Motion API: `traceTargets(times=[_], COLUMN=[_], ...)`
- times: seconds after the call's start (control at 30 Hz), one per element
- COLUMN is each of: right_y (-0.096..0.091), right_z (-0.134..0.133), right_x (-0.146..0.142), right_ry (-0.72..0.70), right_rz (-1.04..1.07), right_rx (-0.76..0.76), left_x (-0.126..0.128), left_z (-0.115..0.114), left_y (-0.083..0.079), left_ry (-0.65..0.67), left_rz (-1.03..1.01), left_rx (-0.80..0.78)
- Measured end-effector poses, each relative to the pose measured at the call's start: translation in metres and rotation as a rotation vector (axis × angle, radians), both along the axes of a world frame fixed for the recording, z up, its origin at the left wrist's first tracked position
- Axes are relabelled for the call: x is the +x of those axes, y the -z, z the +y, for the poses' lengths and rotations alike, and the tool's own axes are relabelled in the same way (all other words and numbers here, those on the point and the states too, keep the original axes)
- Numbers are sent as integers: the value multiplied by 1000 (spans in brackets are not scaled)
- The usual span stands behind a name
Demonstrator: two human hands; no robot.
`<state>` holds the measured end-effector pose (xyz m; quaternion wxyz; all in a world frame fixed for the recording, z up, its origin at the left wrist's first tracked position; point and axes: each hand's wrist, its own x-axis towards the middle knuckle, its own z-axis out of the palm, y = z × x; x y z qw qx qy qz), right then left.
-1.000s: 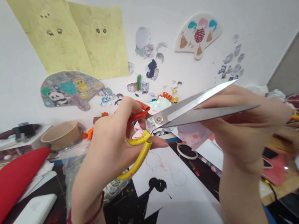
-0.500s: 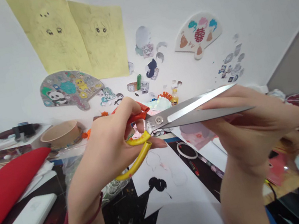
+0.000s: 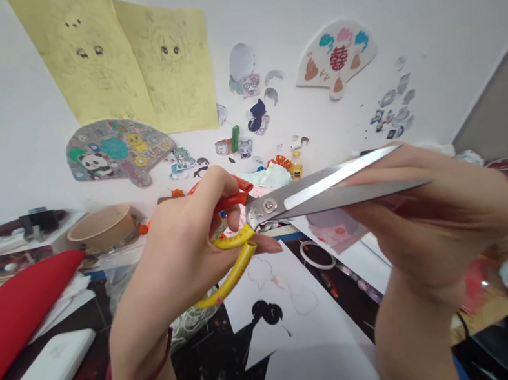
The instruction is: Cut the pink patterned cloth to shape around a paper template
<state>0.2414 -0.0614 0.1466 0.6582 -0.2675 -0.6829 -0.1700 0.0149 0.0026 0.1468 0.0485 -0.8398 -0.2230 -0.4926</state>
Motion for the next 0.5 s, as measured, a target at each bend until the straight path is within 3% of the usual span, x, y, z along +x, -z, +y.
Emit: traceTargets(times=[0.13,0.5], right_y=[0,-2], right_z=[3,-2], right_x=[1,3], right_ry=[-12,83], right_rz=[-30,-78], right_rx=[76,80], left_x=[-3,-3], left_z=[-5,-10], left_y=[-2,-4], left_ry=[-64,-9], left_rz=[56,45], left_rx=[-52,-51])
